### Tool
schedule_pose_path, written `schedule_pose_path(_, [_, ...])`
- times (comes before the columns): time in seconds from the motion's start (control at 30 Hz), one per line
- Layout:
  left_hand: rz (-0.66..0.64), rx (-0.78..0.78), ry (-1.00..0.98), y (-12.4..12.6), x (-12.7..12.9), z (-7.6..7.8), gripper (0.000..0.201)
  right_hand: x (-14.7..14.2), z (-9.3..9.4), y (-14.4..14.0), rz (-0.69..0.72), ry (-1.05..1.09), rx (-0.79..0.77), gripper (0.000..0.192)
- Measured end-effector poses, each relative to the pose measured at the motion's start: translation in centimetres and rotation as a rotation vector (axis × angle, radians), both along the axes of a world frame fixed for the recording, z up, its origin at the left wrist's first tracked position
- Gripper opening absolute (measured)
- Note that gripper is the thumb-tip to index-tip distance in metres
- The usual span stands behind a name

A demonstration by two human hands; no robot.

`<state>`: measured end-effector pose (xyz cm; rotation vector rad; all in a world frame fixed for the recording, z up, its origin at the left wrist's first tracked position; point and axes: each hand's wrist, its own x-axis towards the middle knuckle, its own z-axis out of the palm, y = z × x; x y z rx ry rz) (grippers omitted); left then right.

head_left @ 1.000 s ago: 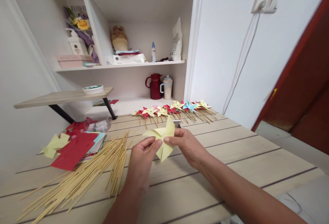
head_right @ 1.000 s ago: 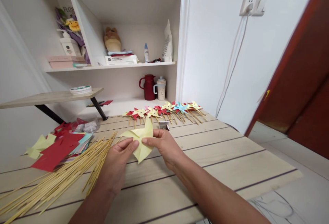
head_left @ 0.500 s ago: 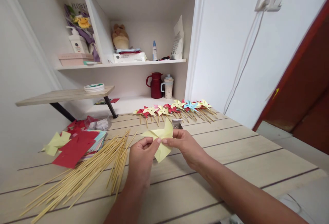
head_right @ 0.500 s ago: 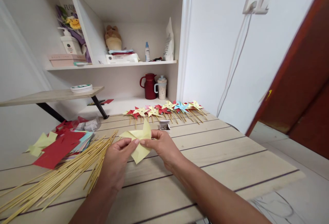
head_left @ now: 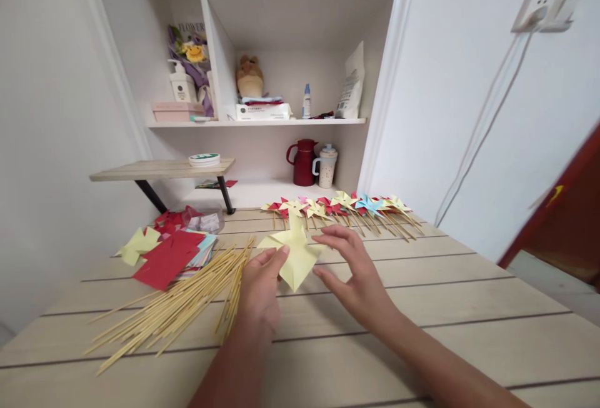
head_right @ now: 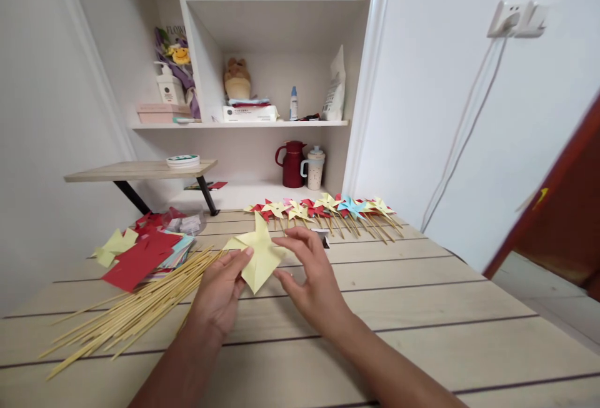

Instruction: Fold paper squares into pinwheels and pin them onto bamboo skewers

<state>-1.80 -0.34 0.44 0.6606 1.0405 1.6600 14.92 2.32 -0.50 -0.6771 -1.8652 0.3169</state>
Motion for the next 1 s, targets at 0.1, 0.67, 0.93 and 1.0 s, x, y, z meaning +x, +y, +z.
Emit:
schedule_pose_path(0.1, [-0.009,0.006,-0.043,-0.1,-0.2,0.2,0.029,-0.3,-0.6,0.0,-0.093,-0.094,0.168,0.034])
schedule_pose_path(0.67, [-0.059,0.028,-0.039,-0.2,0.8,0.0,0.030,-0.8,-0.4,-0.3,-0.179,-0.098,0.246,0.012])
schedule_pose_path(0.93, [-0.022,0.056,0.077,-0.1,1.1,-0.4,0.029,-0.4,0.4,0.3,-0.122,-0.007,-0.016,0.015])
schedule_pose_path(1.0, [-0.026,0.065,0.104,-0.1,1.2,-0.4,0.029,-0.3,0.4,0.3,-0.119,-0.008,-0.024,0.015])
